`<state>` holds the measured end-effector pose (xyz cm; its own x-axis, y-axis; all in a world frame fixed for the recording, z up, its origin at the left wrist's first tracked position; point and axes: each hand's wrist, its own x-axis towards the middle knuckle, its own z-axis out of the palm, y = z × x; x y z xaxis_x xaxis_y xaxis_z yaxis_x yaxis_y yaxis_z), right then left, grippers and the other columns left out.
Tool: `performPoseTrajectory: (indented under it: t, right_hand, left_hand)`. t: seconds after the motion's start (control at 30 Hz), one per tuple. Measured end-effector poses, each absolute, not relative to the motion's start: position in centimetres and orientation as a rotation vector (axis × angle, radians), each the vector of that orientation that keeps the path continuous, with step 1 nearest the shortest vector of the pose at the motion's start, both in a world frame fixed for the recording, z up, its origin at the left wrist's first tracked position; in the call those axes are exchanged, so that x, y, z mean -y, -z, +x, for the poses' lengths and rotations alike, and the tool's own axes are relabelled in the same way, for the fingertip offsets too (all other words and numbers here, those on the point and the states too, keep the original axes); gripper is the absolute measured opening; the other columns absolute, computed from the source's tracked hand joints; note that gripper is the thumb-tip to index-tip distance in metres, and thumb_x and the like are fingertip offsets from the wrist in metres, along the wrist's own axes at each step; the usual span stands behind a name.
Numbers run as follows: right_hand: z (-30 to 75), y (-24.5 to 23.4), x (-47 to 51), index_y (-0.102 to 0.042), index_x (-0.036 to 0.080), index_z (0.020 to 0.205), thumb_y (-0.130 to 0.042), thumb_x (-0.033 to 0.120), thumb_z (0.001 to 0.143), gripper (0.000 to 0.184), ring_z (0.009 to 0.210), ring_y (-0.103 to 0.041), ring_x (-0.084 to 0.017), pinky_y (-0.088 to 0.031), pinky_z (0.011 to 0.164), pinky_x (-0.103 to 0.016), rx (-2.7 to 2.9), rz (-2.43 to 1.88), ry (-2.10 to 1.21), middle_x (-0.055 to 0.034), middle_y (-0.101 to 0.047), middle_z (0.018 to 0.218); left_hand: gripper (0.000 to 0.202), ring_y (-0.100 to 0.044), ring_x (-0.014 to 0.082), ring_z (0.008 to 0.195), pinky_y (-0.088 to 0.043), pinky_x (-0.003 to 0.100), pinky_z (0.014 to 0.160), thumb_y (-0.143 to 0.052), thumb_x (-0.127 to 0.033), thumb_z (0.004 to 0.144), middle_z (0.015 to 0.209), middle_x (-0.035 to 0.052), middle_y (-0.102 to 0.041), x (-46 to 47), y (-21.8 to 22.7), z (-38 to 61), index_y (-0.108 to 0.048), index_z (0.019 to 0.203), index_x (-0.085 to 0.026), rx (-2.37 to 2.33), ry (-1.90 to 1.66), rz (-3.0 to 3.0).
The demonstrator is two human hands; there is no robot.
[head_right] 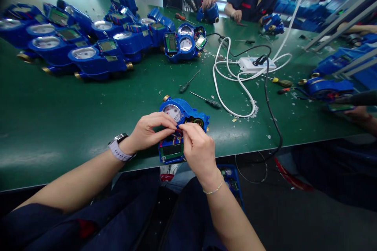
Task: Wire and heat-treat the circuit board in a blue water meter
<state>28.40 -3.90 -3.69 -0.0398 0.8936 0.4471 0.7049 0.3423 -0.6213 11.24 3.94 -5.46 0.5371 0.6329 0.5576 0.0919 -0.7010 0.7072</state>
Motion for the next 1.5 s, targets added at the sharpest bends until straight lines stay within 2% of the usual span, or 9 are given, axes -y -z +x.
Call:
performPoseTrajectory:
  t: [0.3,0.67,0.87,0.97,1.07,1.13,1.27,1.4,1.5]
  right_hand:
    - [28.4,3.6,3.5,-0.067,0.019,0.093,-0.053,0.014,0.094,0.015,0.086,-0.064,-0.017,-0.051,0.079,-0.031,1.840,-1.434,-0.251,-0.0047,-0.067,0.094]
    - [28.1,4.0,3.3,-0.069,0.018,0.090,-0.061,0.013,0.091,0.010,0.083,-0.064,-0.015,-0.049,0.074,-0.027,1.796,-1.493,-0.223,-0.0015,-0.068,0.091]
    - [27.8,3.8,3.4,-0.068,0.019,0.086,-0.064,0.015,0.090,0.007,0.078,-0.063,-0.015,-0.046,0.063,-0.026,1.782,-1.563,-0.225,-0.0006,-0.066,0.088]
    - [27.8,3.7,3.8,-0.067,0.019,0.095,-0.058,0.015,0.092,0.009,0.086,-0.063,-0.016,-0.048,0.068,-0.027,1.764,-1.517,-0.253,-0.0036,-0.064,0.098]
    - [27.9,3.8,4.6,-0.063,0.017,0.104,-0.053,0.014,0.095,0.015,0.082,-0.062,-0.014,-0.049,0.063,-0.025,1.675,-1.455,-0.261,-0.0075,-0.060,0.112]
    - [27.9,4.0,5.3,-0.062,0.017,0.102,-0.052,0.015,0.095,0.012,0.072,-0.060,-0.012,-0.047,0.057,-0.023,1.641,-1.441,-0.267,-0.0071,-0.061,0.108]
    - [27.7,4.6,6.6,-0.060,0.016,0.101,-0.061,0.024,0.093,0.012,0.052,-0.051,-0.009,-0.044,0.052,-0.024,1.703,-1.533,-0.288,-0.0014,-0.063,0.082]
    - [27.3,5.4,7.4,-0.057,0.014,0.107,-0.065,0.034,0.090,0.028,0.051,-0.049,-0.010,-0.043,0.050,-0.026,1.774,-1.643,-0.275,-0.0035,-0.061,0.087]
    - [27.1,6.0,7.8,-0.054,0.015,0.110,-0.063,0.031,0.091,0.026,0.050,-0.048,-0.009,-0.044,0.051,-0.025,1.764,-1.642,-0.326,-0.0016,-0.058,0.086]
  left_hand:
    - [0.006,-0.068,0.0145,0.088,-0.047,0.029,0.080,-0.059,-0.019,0.089,0.090,0.0021,-0.073,-3.9,6.8,11.2,-0.065,0.090,-0.018,-0.568,-1.192,2.313]
    - [0.009,-0.068,0.0147,0.078,-0.050,0.028,0.073,-0.057,-0.020,0.089,0.082,0.0031,-0.073,-3.8,6.7,11.5,-0.065,0.087,-0.017,-0.650,-1.236,2.286]
    - [0.010,-0.068,0.0135,0.074,-0.051,0.025,0.071,-0.058,-0.020,0.089,0.082,0.0032,-0.073,-3.7,6.5,11.5,-0.067,0.088,-0.016,-0.670,-1.183,2.218]
    - [0.011,-0.067,0.0122,0.070,-0.050,0.023,0.067,-0.058,-0.022,0.089,0.081,0.0024,-0.074,-3.7,6.3,11.4,-0.068,0.089,-0.016,-0.743,-1.088,2.105]
    - [0.013,-0.062,0.0108,0.061,-0.046,0.022,0.058,-0.059,-0.023,0.087,0.074,0.0011,-0.072,-3.9,6.0,11.1,-0.069,0.088,-0.016,-0.826,-0.967,1.979]
    - [0.013,-0.059,0.0097,0.058,-0.044,0.021,0.055,-0.059,-0.023,0.086,0.071,0.0005,-0.069,-4.0,5.9,11.0,-0.070,0.088,-0.016,-0.826,-0.910,1.868]
    - [0.014,-0.056,0.0076,0.056,-0.045,0.019,0.054,-0.060,-0.023,0.085,0.071,0.0000,-0.067,-4.0,5.7,10.8,-0.068,0.092,-0.015,-0.760,-0.861,1.617]
    - [0.015,-0.059,0.0076,0.060,-0.048,0.019,0.057,-0.061,-0.023,0.084,0.074,0.0004,-0.067,-4.0,5.6,10.8,-0.066,0.094,-0.014,-0.713,-0.848,1.483]
    - [0.015,-0.063,0.0086,0.064,-0.052,0.020,0.062,-0.061,-0.023,0.083,0.079,0.0017,-0.069,-4.2,5.6,10.8,-0.065,0.094,-0.014,-0.687,-0.868,1.440]
